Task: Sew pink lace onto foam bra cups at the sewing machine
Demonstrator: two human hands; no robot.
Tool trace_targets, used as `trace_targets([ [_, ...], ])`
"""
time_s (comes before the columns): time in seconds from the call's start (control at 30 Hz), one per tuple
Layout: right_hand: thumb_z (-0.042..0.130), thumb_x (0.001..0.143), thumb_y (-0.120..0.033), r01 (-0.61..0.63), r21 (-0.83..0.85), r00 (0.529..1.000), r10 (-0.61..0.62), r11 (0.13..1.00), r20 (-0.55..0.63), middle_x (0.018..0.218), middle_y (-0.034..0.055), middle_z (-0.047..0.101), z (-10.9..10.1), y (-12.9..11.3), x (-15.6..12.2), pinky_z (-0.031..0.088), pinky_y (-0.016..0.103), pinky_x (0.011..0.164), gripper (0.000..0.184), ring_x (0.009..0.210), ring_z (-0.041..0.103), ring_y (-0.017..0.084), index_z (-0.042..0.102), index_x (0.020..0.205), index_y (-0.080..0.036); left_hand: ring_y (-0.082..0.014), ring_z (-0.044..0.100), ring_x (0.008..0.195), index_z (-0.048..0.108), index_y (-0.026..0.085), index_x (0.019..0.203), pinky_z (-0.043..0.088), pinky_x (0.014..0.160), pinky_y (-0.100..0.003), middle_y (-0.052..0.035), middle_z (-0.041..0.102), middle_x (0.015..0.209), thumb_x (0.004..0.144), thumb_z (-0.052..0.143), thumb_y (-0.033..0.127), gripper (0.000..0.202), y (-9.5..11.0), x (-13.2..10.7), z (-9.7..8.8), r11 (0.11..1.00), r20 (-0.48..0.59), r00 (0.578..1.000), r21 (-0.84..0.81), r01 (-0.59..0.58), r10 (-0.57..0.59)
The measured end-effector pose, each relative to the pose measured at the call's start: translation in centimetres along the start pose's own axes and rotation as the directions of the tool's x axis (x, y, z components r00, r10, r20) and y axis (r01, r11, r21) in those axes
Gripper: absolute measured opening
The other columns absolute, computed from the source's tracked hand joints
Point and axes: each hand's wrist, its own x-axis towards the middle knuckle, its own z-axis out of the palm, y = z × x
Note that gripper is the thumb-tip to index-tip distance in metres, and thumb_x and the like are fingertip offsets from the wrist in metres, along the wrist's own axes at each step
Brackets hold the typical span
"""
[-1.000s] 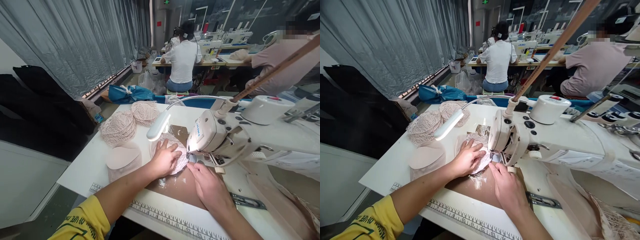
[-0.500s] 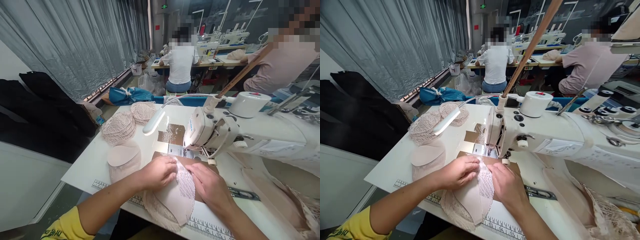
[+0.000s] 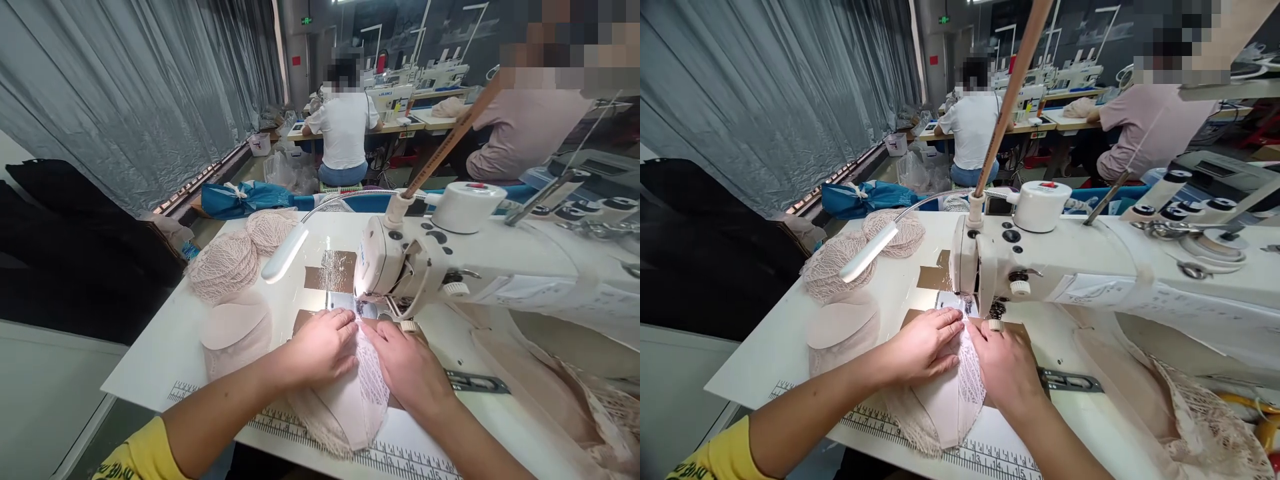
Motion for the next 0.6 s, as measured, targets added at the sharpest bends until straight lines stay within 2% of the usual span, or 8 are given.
trace_targets([
  [0.17,0.053,0.078,-0.004,-0.039,-0.035,0.999,0.039,0.999,0.006,0.076,0.0039,0.066,0.3,-0.2,0.3,0.035,0.03,0.058,0.041,0.056,0.053,0.015,0.071,0.111,-0.02,-0.0312,0.042,0.131,0.048,0.004,0.135,0.036,0.109,-0.044,-0.0191,0.044,0.142,0.086,0.054,0.033,0.057,-1.7,0.9,-0.3,0.997,0.074,0.995,0.02,-0.075,0.074],
  [0.37,0.053,0.077,-0.003,-0.066,-0.038,0.998,0.066,0.997,-0.012,0.074,0.0042,0.066,0.4,-0.4,0.6,0.035,0.029,0.053,0.041,0.058,0.058,0.016,0.072,0.109,-0.018,-0.0273,0.04,0.134,0.044,0.01,0.138,0.031,0.111,-0.045,-0.0152,0.039,0.148,0.084,0.048,0.026,0.057,-3.7,1.5,-0.5,0.988,0.128,0.98,0.013,-0.153,0.15],
  [0.47,0.048,0.08,-0.004,-0.05,0.022,0.998,0.051,0.999,-0.027,0.075,0.0042,0.067,0.3,-0.2,0.5,0.039,0.029,0.053,0.039,0.059,0.06,0.017,0.071,0.108,-0.018,-0.026,0.039,0.134,0.045,0.012,0.137,0.029,0.111,-0.045,-0.0131,0.04,0.147,0.083,0.047,0.022,0.055,-3.9,1.2,-0.8,0.983,0.108,0.978,0.03,-0.184,0.18],
  [0.6,0.039,0.085,-0.006,-0.035,0.174,0.997,0.047,0.984,-0.063,0.081,0.005,0.071,0.3,0.5,-0.1,0.047,0.028,0.057,0.039,0.063,0.064,0.016,0.07,0.106,-0.016,-0.0259,0.048,0.122,0.058,0.015,0.122,0.036,0.104,-0.041,-0.0115,0.053,0.134,0.081,0.051,0.017,0.041,-2.6,0.1,-1.4,0.985,-0.012,0.986,0.046,-0.167,0.168],
])
